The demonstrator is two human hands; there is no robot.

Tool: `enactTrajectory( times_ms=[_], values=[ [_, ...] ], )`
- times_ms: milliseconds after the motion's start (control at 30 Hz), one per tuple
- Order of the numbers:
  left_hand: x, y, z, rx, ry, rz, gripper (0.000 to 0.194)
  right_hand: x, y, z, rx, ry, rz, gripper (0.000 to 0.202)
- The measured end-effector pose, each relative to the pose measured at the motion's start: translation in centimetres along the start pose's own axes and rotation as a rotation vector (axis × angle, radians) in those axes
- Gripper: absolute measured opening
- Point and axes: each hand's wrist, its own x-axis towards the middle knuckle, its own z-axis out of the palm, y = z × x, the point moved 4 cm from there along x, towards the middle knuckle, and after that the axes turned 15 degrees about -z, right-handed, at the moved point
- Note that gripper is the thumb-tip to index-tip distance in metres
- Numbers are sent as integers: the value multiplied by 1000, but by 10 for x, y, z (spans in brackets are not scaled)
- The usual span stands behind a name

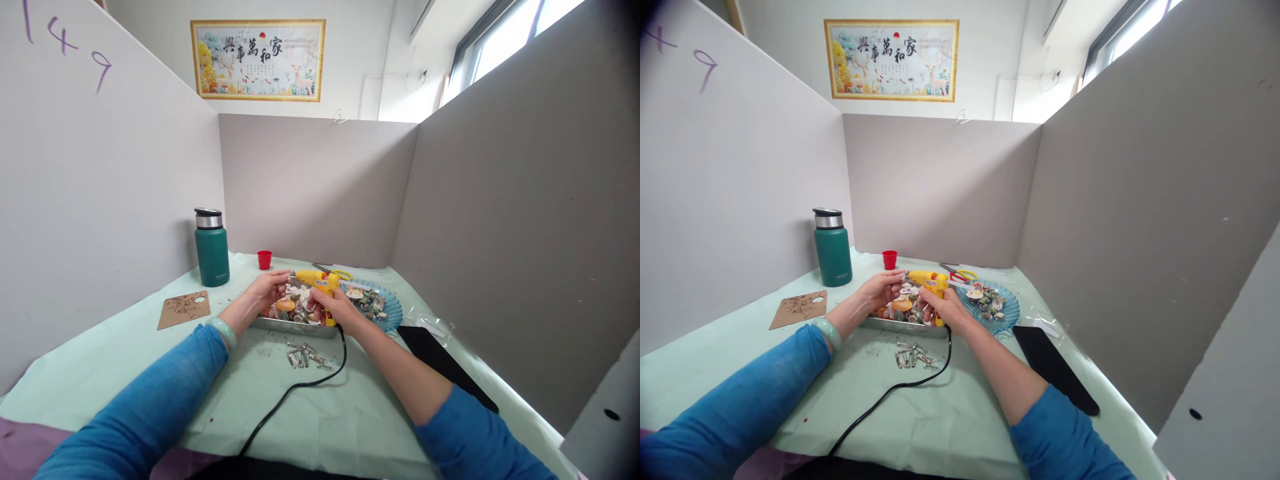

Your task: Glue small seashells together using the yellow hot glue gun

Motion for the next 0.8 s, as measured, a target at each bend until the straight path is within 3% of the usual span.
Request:
enactTrajectory(
  times_ms=[233,500,633,800],
  values=[
    [0,0,-1,-2,-9,9,18,0,2,0,2,-30,-6,43],
    [0,0,0,11,-28,-4,17,1,1,-2,10,62,-14,43],
    [-1,1,-1,-19,27,9,16,2,3,-3,12,68,-24,44],
    [0,1,-1,-16,29,4,15,0,2,-1,-1,0,-2,44]
  ],
)
